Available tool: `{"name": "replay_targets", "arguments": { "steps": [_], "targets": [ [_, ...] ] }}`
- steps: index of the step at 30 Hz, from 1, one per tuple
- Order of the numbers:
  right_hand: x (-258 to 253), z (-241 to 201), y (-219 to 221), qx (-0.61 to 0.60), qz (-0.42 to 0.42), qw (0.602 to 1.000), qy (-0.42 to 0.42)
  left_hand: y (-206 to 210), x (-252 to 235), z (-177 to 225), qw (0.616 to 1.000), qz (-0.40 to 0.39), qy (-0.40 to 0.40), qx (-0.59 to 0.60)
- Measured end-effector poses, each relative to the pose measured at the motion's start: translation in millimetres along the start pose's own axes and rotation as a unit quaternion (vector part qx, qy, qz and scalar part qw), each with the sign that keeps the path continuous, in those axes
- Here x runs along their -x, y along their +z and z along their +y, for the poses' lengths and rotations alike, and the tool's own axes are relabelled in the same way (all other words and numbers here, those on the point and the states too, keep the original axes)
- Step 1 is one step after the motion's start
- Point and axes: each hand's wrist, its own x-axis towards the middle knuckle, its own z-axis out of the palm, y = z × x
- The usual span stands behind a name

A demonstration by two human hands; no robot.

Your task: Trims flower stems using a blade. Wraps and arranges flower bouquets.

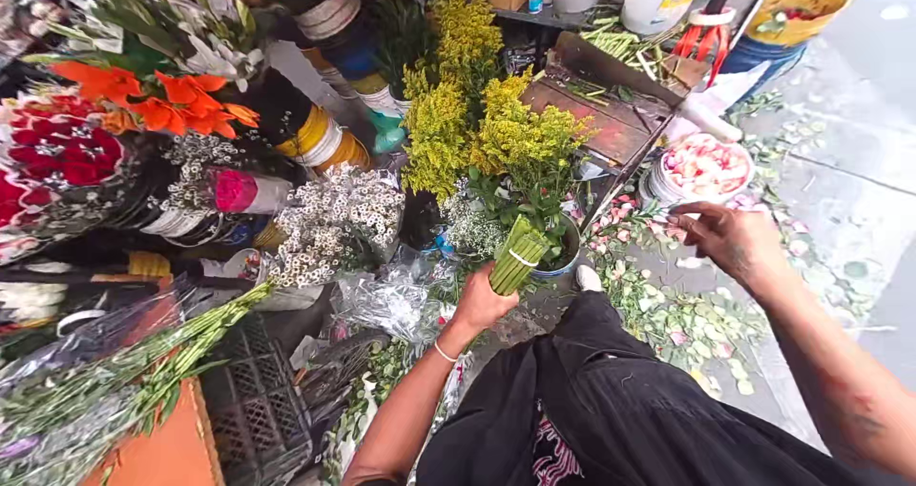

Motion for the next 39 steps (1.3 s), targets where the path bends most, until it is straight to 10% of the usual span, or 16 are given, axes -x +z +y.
{"name": "replay_targets", "arguments": {
  "steps": [7, 13, 19, 25, 39],
  "targets": [
    [-188, 160, -66, 0.184, 0.042, 0.981, 0.034, 38, -192, 120, 0.972, -0.024, -0.097, -0.211],
    [-299, 304, -40, -0.040, -0.226, 0.965, 0.126, 55, -348, 210, 0.959, -0.064, -0.100, -0.257],
    [-308, 273, -76, -0.030, -0.265, 0.961, 0.075, 58, -449, 226, 0.975, -0.177, -0.129, -0.043],
    [-327, 189, -183, 0.006, -0.072, 0.990, -0.122, 63, -492, 196, 0.951, -0.190, -0.223, 0.100],
    [-391, 158, -219, 0.077, -0.058, 0.972, -0.215, 77, -567, 167, 0.933, -0.193, -0.283, 0.113]
  ]
}}
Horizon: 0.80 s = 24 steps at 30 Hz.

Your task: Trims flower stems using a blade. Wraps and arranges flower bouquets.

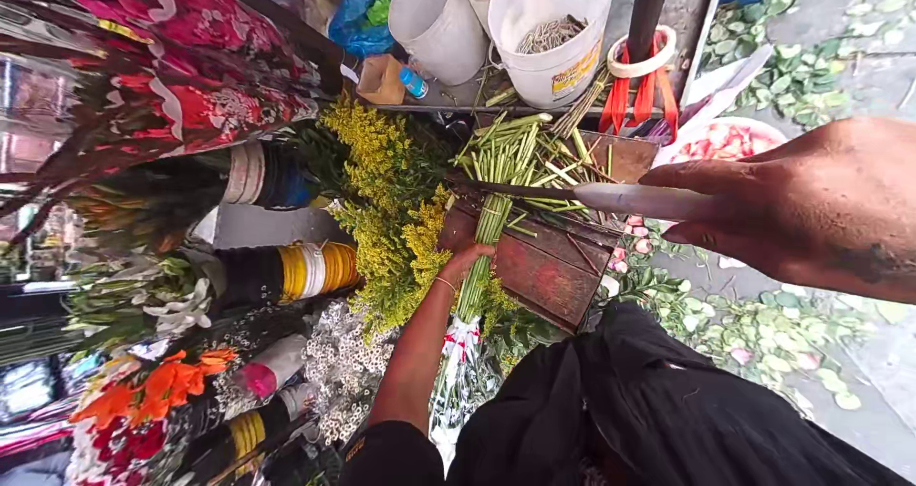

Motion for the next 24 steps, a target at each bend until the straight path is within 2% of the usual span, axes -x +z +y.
{"name": "replay_targets", "arguments": {
  "steps": [5, 12, 17, 19, 21, 24],
  "targets": [
    [-8, -10, -7, 0.024, -0.014, 1.000, -0.008, -8, -3, 2, 1.000, -0.006, 0.006, 0.000],
    [-5, -15, -4, 0.025, -0.015, 1.000, 0.001, -1, -4, 3, 0.998, 0.052, -0.006, -0.033],
    [-15, -9, -15, 0.036, -0.004, 0.999, -0.020, -1, -4, 4, 0.998, 0.044, -0.008, -0.040],
    [-37, -19, -38, 0.027, -0.052, 0.998, -0.034, -4, -7, 6, 0.998, 0.040, -0.006, -0.040],
    [-56, -25, -62, -0.010, -0.143, 0.987, -0.077, -4, -10, 4, 0.999, 0.037, -0.008, -0.024],
    [-65, -22, -64, -0.052, -0.159, 0.979, -0.121, -9, -14, 3, 0.999, 0.045, 0.000, -0.001]
  ]
}}
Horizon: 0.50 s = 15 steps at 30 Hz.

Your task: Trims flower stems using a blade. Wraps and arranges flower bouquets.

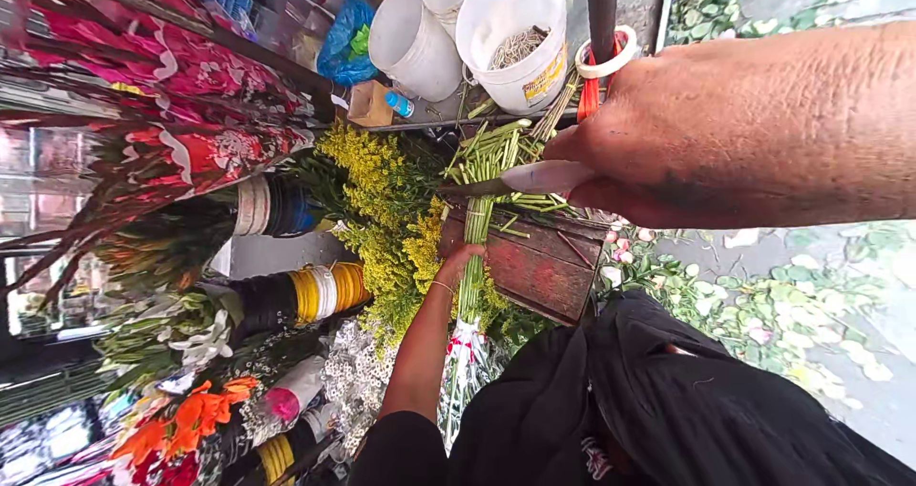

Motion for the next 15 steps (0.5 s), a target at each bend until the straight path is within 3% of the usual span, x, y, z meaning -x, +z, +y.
{"name": "replay_targets", "arguments": {
  "steps": [5, 8, 10, 12, 15],
  "targets": [
    [13, -12, 21, 0.016, 0.003, 0.997, 0.074, -1, 0, 0, 1.000, -0.004, -0.001, 0.006],
    [38, 11, 65, 0.054, 0.080, 0.984, 0.149, 0, -1, 2, 1.000, -0.002, -0.011, -0.005],
    [69, 33, 111, 0.017, 0.056, 0.972, 0.228, 2, -1, 4, 1.000, 0.005, -0.023, -0.017],
    [94, 49, 175, -0.077, 0.005, 0.934, 0.349, 1, 1, 5, 0.999, 0.009, -0.031, -0.033],
    [114, 68, 289, -0.185, 0.048, 0.889, 0.416, 0, -1, 3, 0.999, 0.006, -0.027, -0.043]
  ]
}}
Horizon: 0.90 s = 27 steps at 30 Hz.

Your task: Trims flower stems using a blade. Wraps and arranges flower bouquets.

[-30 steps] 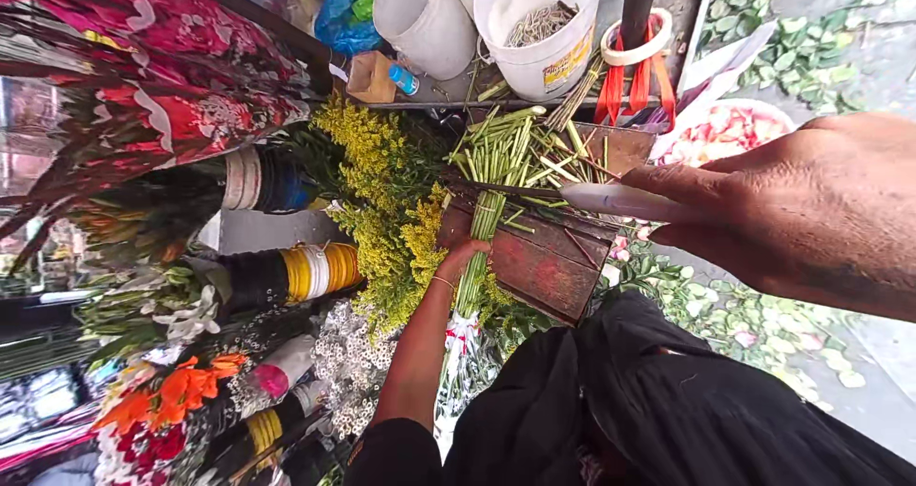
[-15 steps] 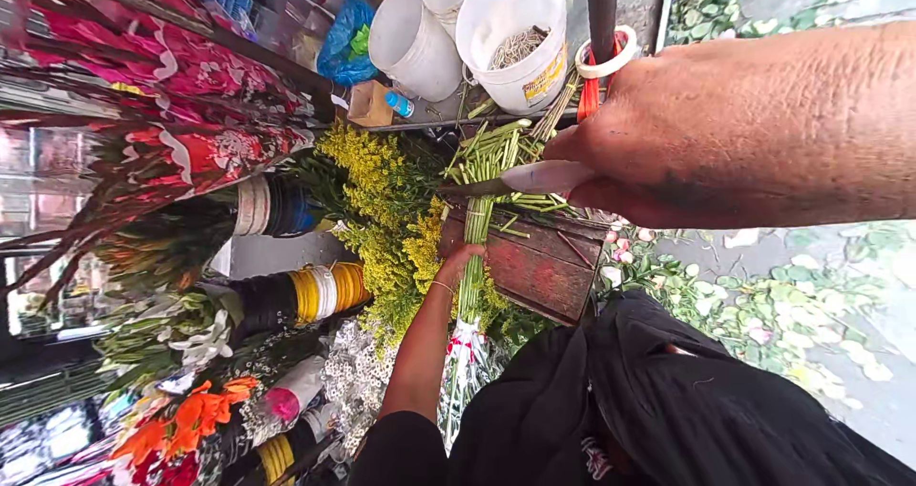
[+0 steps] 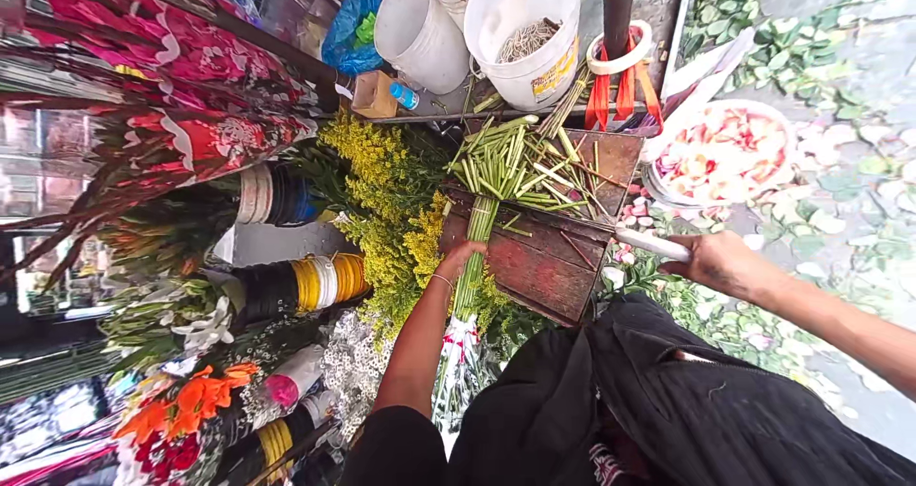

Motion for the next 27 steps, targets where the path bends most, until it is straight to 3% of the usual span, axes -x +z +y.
{"name": "replay_targets", "arguments": {
  "steps": [2, 7, 10, 13, 15, 18, 20, 22, 24, 25, 27],
  "targets": [
    [-13, 26, 37, -0.021, 0.026, 0.999, 0.000, 0, 0, -1, 1.000, 0.009, 0.003, -0.004],
    [-22, 44, 26, -0.009, -0.036, 0.995, -0.091, 10, 31, -6, 0.996, 0.054, 0.066, 0.002],
    [-10, 48, 11, 0.000, -0.057, 0.991, -0.118, 13, 110, -24, 0.979, 0.066, 0.190, 0.039],
    [2, 46, 13, 0.006, 0.053, 0.978, -0.200, 15, 211, -70, 0.942, 0.078, 0.317, 0.082],
    [3, 13, 14, 0.000, 0.106, 0.959, -0.264, 20, 263, -98, 0.914, 0.091, 0.379, 0.113],
    [20, -100, 20, -0.082, 0.071, 0.931, -0.349, 33, 317, -128, 0.890, 0.108, 0.420, 0.136],
    [50, -190, 36, -0.217, -0.038, 0.868, -0.445, 48, 346, -147, 0.881, 0.119, 0.440, 0.125],
    [93, -273, 63, -0.360, -0.184, 0.741, -0.536, 70, 373, -172, 0.873, 0.132, 0.458, 0.100],
    [147, -327, 99, -0.453, -0.291, 0.623, -0.567, 93, 404, -207, 0.870, 0.147, 0.460, 0.097],
    [177, -342, 119, -0.482, -0.315, 0.590, -0.566, 102, 421, -231, 0.864, 0.152, 0.467, 0.111],
    [230, -356, 155, -0.483, -0.337, 0.564, -0.579, 113, 457, -281, 0.852, 0.157, 0.483, 0.127]
  ]
}}
